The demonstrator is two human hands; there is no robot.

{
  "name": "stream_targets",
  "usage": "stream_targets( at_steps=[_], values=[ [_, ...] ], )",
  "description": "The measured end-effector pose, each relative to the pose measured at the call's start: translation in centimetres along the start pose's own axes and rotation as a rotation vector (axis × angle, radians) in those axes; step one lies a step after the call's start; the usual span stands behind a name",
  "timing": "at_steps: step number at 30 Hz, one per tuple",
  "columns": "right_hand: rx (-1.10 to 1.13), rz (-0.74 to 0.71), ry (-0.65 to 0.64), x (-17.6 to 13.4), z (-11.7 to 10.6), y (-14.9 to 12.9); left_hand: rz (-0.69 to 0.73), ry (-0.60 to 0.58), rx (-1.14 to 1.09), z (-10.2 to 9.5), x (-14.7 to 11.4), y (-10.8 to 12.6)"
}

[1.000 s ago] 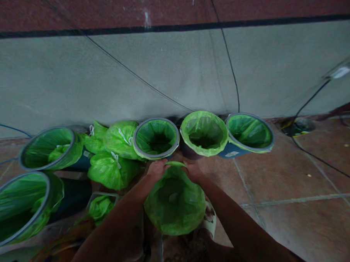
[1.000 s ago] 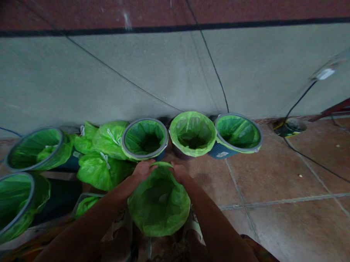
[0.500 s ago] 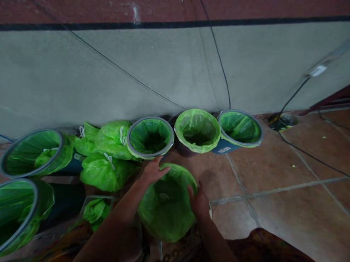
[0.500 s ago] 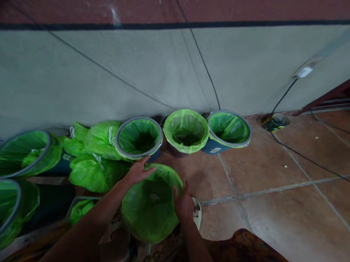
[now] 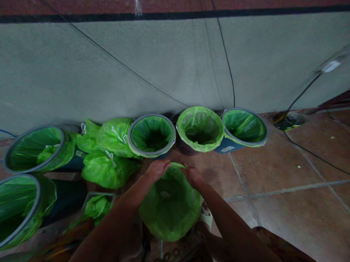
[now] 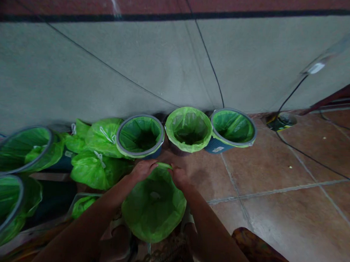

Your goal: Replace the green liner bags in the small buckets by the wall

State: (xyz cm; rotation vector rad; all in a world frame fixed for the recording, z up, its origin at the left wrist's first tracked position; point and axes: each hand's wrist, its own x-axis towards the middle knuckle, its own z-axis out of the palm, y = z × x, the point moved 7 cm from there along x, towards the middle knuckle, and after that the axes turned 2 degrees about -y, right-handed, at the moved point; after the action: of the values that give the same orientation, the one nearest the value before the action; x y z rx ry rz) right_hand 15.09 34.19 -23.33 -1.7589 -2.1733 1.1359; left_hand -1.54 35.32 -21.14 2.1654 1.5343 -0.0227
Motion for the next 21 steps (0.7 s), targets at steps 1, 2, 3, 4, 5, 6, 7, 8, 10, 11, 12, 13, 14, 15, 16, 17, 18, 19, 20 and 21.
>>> stream_targets(
  at_steps=[1, 2, 3, 4, 5, 6, 7, 8, 10, 11, 12, 13, 14, 15, 16, 17, 18, 19, 20, 21],
  values=[
    [0.007, 0.014, -0.006, -0.1, 0.1, 0.1, -0.004, -0.010, 0.014, 0.1, 0.0, -0.1],
    [0.015, 0.025, -0.007, -0.1, 0.1, 0.1, -0.012, -0.021, 0.026, 0.2, -0.1, -0.2],
    [0.028, 0.027, -0.003, -0.2, 0.0, 0.1, -0.023, -0.030, 0.035, 0.2, -0.1, -0.3],
    [0.049, 0.023, 0.003, -0.4, -0.2, 0.1, -0.031, -0.035, 0.040, 0.1, -0.1, -0.3],
    [0.079, 0.014, 0.015, -0.6, -0.4, 0.1, -0.038, -0.031, 0.040, -0.1, -0.1, -0.3],
    [0.116, 0.007, 0.037, -0.9, -0.6, 0.2, -0.046, -0.016, 0.034, -0.3, -0.1, -0.3],
    [0.154, 0.009, 0.070, -1.4, -0.6, 0.4, -0.055, 0.007, 0.023, -0.7, -0.2, -0.2],
    [0.185, 0.032, 0.114, -2.1, -0.6, 0.8, -0.067, 0.034, 0.007, -1.1, -0.4, -0.2],
    [0.216, 0.147, 0.224, -4.2, -0.1, 2.1, -0.086, 0.091, -0.030, -1.8, -0.8, -0.1],
    [0.221, 0.224, 0.278, -5.6, 0.4, 2.8, -0.092, 0.116, -0.049, -2.1, -1.1, -0.1],
    [0.222, 0.301, 0.317, -7.1, 1.0, 3.4, -0.095, 0.136, -0.067, -2.3, -1.3, -0.1],
    [0.221, 0.372, 0.341, -8.5, 1.6, 3.9, -0.096, 0.156, -0.084, -2.5, -1.5, -0.1],
    [0.215, 0.432, 0.356, -9.8, 2.2, 4.2, -0.097, 0.173, -0.098, -2.8, -1.6, -0.1],
    [0.205, 0.479, 0.371, -10.9, 2.5, 4.4, -0.097, 0.186, -0.109, -3.0, -1.7, 0.0],
    [0.190, 0.511, 0.393, -11.6, 2.4, 4.5, -0.096, 0.195, -0.117, -3.2, -1.6, 0.1],
    [0.171, 0.525, 0.428, -12.0, 1.9, 4.4, -0.093, 0.200, -0.120, -3.4, -1.4, 0.2],
    [0.152, 0.518, 0.473, -11.9, 1.1, 4.3, -0.091, 0.202, -0.121, -3.5, -1.1, 0.5],
    [0.133, 0.486, 0.516, -11.3, 0.0, 4.0, -0.089, 0.202, -0.121, -3.7, -0.7, 0.7],
    [0.113, 0.434, 0.548, -10.3, -1.2, 3.6, -0.086, 0.199, -0.119, -3.7, -0.2, 1.0],
    [0.097, 0.361, 0.557, -8.9, -2.4, 3.1, -0.081, 0.193, -0.116, -3.7, 0.3, 1.3]
  ],
)
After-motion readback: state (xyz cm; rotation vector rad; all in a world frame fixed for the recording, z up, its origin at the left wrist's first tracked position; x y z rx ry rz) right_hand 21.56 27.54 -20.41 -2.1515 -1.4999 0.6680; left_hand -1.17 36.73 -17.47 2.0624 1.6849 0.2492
